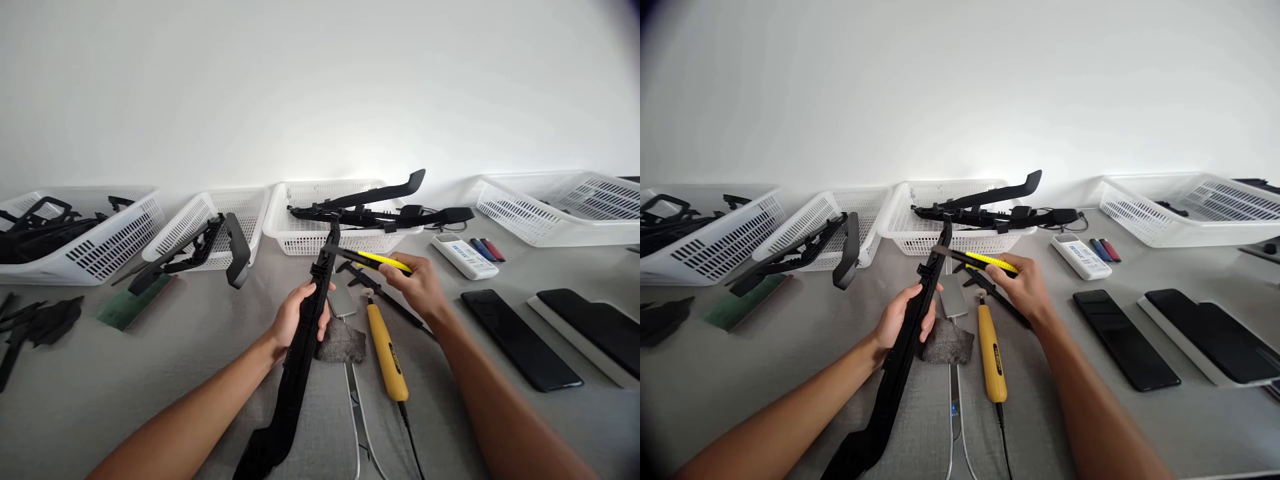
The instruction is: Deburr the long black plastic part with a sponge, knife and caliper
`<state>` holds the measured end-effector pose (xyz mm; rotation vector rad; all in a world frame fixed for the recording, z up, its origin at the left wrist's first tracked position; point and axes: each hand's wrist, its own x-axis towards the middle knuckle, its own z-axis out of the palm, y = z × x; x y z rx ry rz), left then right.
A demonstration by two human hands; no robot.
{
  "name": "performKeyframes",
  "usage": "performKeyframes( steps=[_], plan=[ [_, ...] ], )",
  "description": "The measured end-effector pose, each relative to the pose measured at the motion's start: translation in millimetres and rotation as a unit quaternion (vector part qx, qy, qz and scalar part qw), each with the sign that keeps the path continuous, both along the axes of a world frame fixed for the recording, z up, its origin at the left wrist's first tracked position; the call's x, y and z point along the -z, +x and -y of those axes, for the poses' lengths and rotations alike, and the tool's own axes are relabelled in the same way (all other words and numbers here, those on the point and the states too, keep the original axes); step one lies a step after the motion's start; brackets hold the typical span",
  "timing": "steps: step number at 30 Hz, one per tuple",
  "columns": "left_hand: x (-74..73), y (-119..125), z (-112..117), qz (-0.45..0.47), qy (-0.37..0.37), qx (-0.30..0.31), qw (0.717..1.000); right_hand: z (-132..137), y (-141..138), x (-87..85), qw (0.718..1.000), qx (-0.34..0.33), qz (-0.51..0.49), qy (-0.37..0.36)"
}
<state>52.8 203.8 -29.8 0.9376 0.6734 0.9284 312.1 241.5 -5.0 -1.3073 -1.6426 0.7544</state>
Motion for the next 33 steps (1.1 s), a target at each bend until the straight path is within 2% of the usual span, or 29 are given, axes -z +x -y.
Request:
performKeyframes(
  steps=[2, 6, 10, 13, 17, 20, 24, 27, 33],
  plan=[
    [0.4, 0.0, -0.7, 0.001, 0.004, -0.007, 1.0, -0.1, 1.4, -0.6, 0.998, -0.05, -0.002, -0.027],
    [1.6, -0.4, -1.2, 0.002, 0.007, -0.01, 1.0, 0.8, -1.7, -2.0, 1.0, -0.026, -0.003, -0.01],
    [3.9, -1.5, -1.5, 0.004, 0.008, -0.011, 1.0, 2.1, -6.8, -3.6, 0.997, -0.065, 0.014, -0.026],
    [4.9, -1.8, -2.0, 0.006, 0.007, -0.015, 1.0, 2.4, -7.1, -4.0, 0.999, -0.04, 0.012, -0.009],
    [3.7, -1.4, -2.2, 0.003, 0.006, -0.02, 1.0, 2.1, -5.1, -3.6, 0.998, -0.066, 0.012, -0.017],
    [2.3, -1.1, -2.1, 0.005, 0.008, -0.024, 1.0, 1.7, -4.8, -2.6, 0.999, -0.04, 0.012, -0.007],
    [1.6, -0.5, -2.0, 0.009, 0.005, -0.025, 1.0, 1.5, -5.9, -1.6, 0.998, -0.055, 0.018, -0.014],
    [1.5, -0.2, -2.1, 0.013, 0.006, -0.032, 0.999, 2.4, -6.9, -3.0, 1.0, -0.029, 0.009, 0.002],
    [0.8, -0.4, -3.2, 0.014, 0.007, -0.042, 0.999, 4.7, -12.0, -5.7, 0.998, -0.067, 0.008, -0.019]
  ],
)
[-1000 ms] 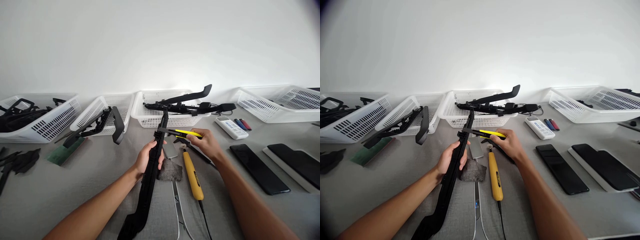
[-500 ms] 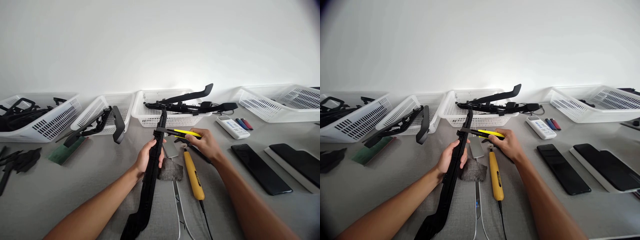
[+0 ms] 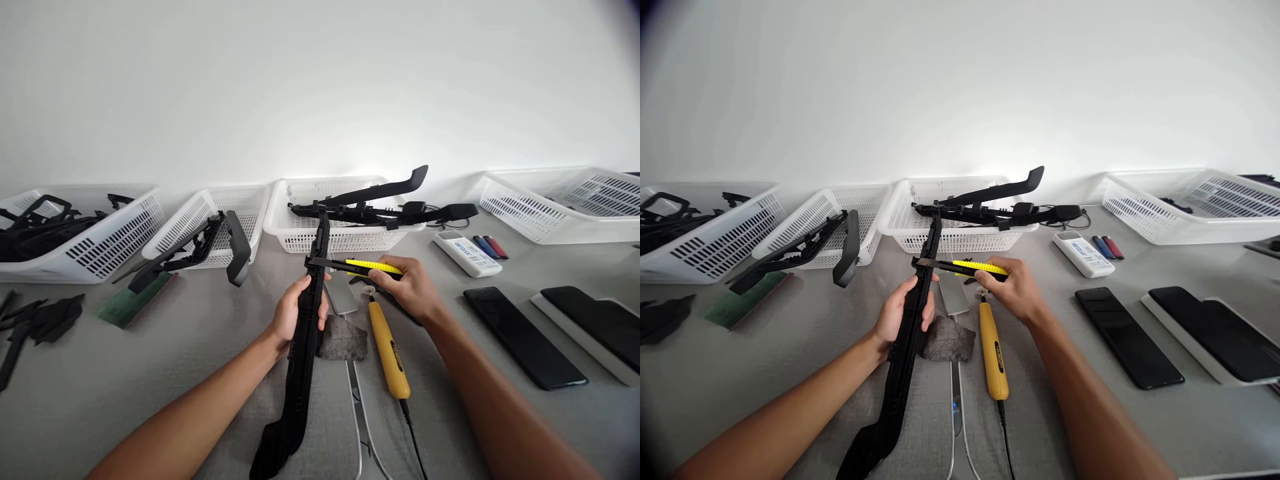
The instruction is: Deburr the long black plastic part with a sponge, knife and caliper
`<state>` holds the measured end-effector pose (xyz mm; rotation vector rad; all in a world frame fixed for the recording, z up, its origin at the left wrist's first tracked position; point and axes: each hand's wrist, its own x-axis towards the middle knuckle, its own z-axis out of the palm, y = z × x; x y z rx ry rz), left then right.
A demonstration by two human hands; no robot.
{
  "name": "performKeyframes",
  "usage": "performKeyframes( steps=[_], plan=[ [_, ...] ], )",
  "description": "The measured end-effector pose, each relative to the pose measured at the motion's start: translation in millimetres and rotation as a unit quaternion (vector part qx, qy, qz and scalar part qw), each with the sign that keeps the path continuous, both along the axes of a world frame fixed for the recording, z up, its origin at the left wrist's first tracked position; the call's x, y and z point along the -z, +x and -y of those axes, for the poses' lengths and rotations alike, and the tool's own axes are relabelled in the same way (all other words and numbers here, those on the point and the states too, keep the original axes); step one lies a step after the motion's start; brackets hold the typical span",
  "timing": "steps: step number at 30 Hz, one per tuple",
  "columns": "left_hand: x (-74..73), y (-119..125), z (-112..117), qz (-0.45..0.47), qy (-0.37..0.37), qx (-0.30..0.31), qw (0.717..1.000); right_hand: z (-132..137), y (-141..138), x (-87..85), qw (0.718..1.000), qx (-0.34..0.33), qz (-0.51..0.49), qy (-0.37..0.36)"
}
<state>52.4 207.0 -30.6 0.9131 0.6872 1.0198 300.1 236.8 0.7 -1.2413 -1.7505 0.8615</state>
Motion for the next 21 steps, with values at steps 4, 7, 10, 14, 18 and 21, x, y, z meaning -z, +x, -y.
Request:
performKeyframes(
  steps=[4, 7, 10, 14, 18, 21],
  plan=[
    [-1.0, -0.1, 0.3, -0.012, -0.003, -0.014, 1.0, 0.7, -2.5, 0.9, 1.0, 0.012, -0.007, 0.013],
    [-1.3, -0.1, 1.3, -0.017, -0.003, -0.019, 1.0, 1.1, -2.5, 0.6, 1.0, 0.012, -0.008, 0.011],
    [-1.0, 0.2, 1.3, -0.013, -0.001, -0.022, 1.0, 1.3, -1.7, -0.2, 1.0, -0.002, -0.007, 0.004],
    [-1.5, 1.4, 0.4, 0.007, -0.006, -0.025, 1.0, 1.7, -0.5, -0.2, 1.0, 0.021, 0.002, 0.02],
    [-3.3, 2.6, 0.8, -0.005, -0.009, -0.025, 1.0, 2.4, -2.6, 0.6, 0.999, 0.01, -0.016, 0.039],
    [-4.2, 3.2, 1.4, -0.018, -0.006, -0.029, 0.999, 2.6, -6.2, 2.1, 0.999, -0.027, -0.022, 0.033]
  ],
)
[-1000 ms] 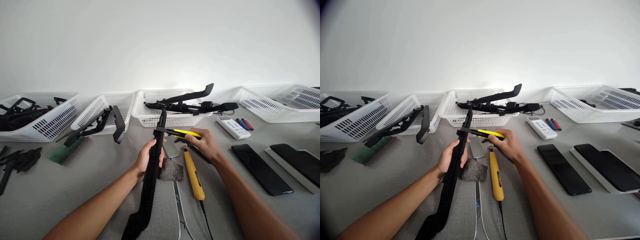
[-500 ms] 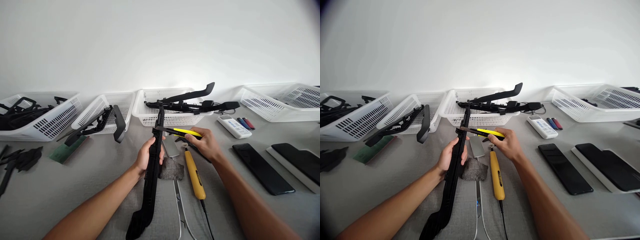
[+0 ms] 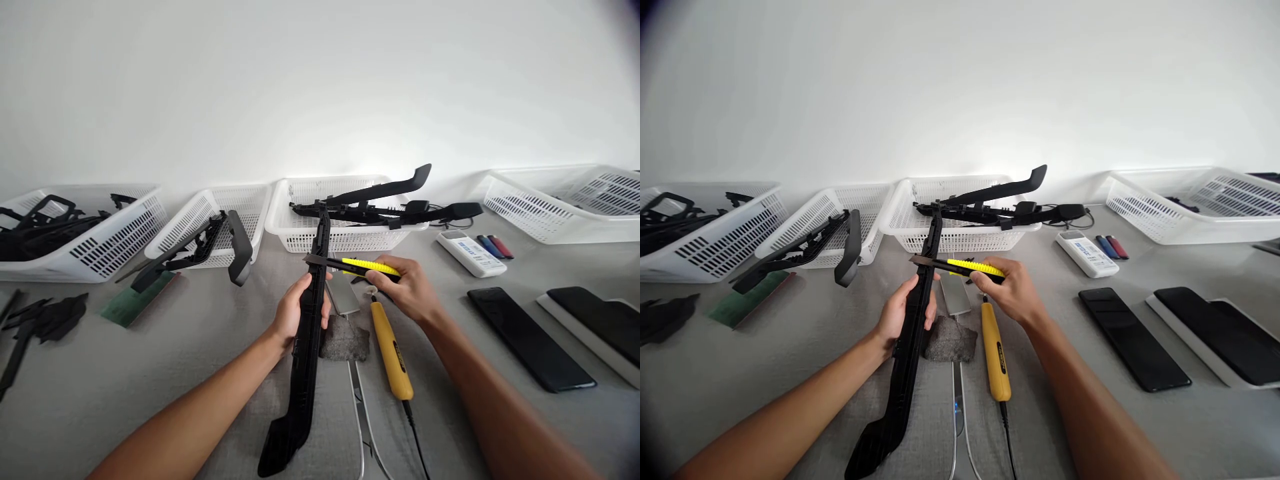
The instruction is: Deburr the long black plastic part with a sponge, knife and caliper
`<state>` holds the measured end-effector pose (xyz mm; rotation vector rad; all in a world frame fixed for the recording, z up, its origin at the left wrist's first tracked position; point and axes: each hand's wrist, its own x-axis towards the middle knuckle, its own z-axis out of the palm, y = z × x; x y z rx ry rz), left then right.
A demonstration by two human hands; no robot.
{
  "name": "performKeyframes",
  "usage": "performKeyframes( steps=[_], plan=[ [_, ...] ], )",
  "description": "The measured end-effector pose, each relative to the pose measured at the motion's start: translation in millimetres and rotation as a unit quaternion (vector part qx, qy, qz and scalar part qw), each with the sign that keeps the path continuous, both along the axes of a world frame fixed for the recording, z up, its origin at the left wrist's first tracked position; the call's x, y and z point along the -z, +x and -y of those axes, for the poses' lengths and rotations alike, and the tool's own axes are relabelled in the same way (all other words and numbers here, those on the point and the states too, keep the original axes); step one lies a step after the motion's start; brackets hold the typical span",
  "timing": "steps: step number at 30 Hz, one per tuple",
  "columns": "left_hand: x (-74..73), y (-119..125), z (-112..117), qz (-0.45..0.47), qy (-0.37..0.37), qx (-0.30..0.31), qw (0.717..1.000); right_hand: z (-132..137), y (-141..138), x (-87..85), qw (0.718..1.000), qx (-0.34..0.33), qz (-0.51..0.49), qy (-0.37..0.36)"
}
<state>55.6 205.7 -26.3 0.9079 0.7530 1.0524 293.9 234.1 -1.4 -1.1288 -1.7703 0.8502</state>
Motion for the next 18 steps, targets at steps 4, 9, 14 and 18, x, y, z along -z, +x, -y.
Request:
performKeyframes(
  steps=[4, 9, 14, 18],
  plan=[
    [0.0, 0.5, 0.0, 0.001, 0.001, -0.003, 1.0, -0.4, -2.0, 1.8, 1.0, 0.028, -0.003, 0.012],
    [-0.7, 0.1, 1.0, 0.0, -0.001, -0.004, 1.0, -0.7, -0.4, 0.6, 1.0, 0.026, 0.004, 0.006],
    [0.4, -0.5, 0.1, 0.001, 0.0, -0.001, 1.0, 0.2, 1.2, -2.4, 0.999, 0.03, 0.01, -0.003],
    [2.7, -1.0, -1.8, 0.009, 0.003, 0.003, 1.0, 1.6, 1.5, -3.7, 0.998, 0.06, 0.027, 0.005]
  ],
)
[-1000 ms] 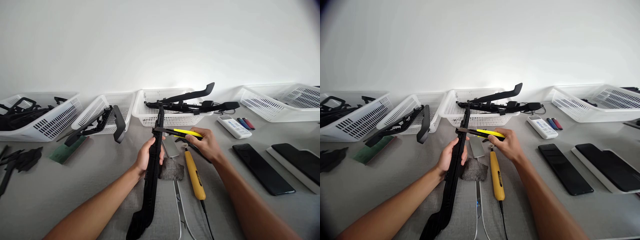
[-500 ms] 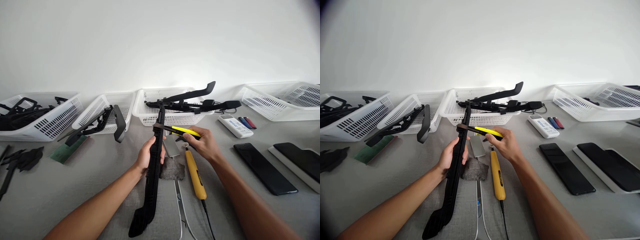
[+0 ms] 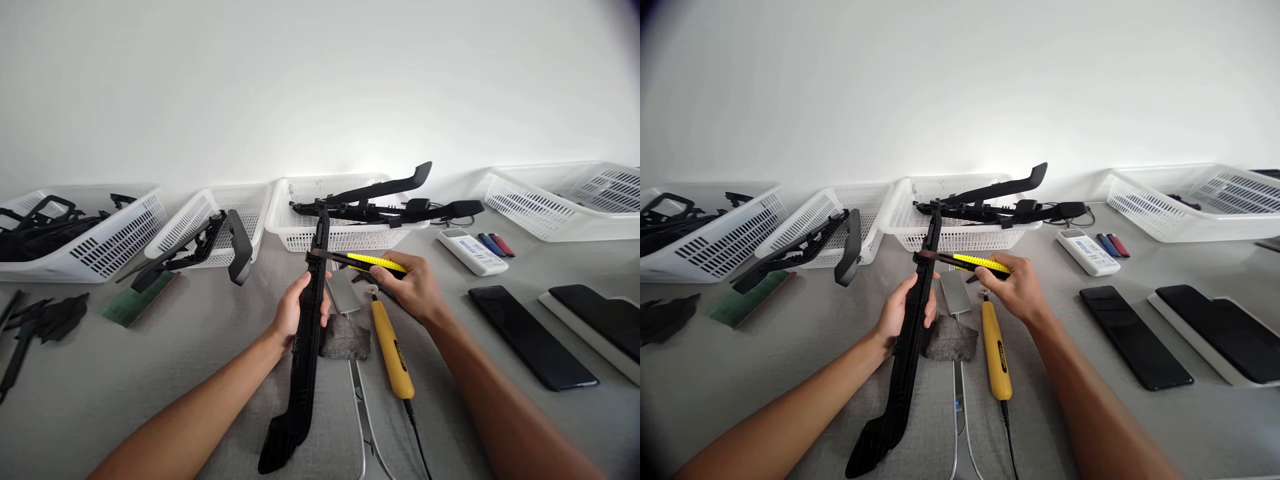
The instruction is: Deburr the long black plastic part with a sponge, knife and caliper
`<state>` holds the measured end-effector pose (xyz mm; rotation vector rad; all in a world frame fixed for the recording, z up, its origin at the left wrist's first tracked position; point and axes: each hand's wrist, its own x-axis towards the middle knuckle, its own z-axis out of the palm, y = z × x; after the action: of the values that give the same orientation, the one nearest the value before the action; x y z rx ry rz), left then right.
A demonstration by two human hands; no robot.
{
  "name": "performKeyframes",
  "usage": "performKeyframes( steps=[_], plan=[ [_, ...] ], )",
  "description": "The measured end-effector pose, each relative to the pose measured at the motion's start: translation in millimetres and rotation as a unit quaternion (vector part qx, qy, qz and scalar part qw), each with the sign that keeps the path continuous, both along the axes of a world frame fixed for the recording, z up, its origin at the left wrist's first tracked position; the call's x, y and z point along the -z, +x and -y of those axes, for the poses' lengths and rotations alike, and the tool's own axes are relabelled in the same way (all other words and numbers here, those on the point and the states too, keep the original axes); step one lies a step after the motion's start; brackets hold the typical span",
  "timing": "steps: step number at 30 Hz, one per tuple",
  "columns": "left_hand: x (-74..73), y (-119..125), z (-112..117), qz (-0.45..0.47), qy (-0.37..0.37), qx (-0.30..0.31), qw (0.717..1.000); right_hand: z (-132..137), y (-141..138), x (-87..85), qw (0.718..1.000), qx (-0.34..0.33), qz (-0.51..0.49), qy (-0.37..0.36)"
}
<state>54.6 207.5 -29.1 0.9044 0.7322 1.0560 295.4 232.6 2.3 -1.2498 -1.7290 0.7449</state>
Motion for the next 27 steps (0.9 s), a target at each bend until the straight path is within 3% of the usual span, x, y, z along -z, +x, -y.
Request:
performKeyframes(
  steps=[9, 13, 23, 27],
  plan=[
    [0.1, -0.1, 0.4, 0.01, -0.007, -0.001, 1.0, -1.2, 1.8, -0.1, 0.999, 0.042, 0.001, 0.022],
    [0.7, -0.2, 0.7, 0.012, -0.008, 0.002, 1.0, -3.4, 1.8, 0.6, 1.0, 0.022, 0.013, 0.01],
    [-2.6, -0.3, 5.2, -0.007, 0.0, 0.03, 1.0, -11.0, 4.7, 12.6, 0.991, 0.131, 0.024, 0.03],
    [-3.1, -0.5, 5.1, -0.012, -0.004, 0.038, 0.999, -8.8, 6.8, 8.0, 0.994, 0.103, 0.008, 0.036]
  ],
)
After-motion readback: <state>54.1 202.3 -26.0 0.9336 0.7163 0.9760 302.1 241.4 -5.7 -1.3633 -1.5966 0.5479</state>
